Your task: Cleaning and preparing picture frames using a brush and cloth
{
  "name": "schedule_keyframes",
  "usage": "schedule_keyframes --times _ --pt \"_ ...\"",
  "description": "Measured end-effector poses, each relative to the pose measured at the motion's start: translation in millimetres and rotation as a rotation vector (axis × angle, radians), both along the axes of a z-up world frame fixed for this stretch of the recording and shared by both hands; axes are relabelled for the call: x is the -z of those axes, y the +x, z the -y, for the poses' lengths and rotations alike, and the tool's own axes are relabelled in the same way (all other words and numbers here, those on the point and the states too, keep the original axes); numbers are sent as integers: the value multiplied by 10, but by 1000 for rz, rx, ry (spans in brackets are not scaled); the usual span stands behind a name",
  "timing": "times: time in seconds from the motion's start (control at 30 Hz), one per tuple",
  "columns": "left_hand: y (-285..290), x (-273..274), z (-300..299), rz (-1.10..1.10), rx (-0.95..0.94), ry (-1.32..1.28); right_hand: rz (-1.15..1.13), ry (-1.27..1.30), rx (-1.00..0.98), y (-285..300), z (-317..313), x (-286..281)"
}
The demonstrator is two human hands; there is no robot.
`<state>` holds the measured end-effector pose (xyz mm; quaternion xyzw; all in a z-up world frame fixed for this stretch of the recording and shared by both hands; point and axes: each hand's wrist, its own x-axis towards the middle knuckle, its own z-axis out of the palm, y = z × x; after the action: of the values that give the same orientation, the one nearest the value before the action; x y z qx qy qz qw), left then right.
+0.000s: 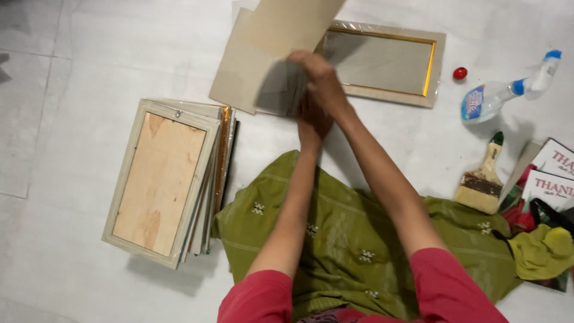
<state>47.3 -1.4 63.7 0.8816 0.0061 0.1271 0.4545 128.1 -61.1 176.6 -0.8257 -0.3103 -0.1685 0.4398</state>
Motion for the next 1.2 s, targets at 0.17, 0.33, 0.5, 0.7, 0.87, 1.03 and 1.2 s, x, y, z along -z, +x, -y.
schedule_keyframes --times 0.17,0.33,0.5,0.7,0.87,1.03,1.2 --pt "82 21 -86 -10 -21 152 -276 -319 -93 158 -354 1160" --pt "109 33 -46 -27 -27 330 -652 -550 8 -19 -429 1088" --pt "125 69 74 -27 23 555 -209 -98 158 8 505 1168" --pt "482 617 -48 -1 1 542 -286 -123 938 -157 2437 1540" --pt "1049 595 -114 -105 -216 447 -588 20 1042 -112 3102 1779" --pt "1603 836 2 -400 -190 354 -730 73 1041 -98 2861 1426" --pt "1733 749 -3 -651 -237 139 -861 234 975 -151 2752 1214"
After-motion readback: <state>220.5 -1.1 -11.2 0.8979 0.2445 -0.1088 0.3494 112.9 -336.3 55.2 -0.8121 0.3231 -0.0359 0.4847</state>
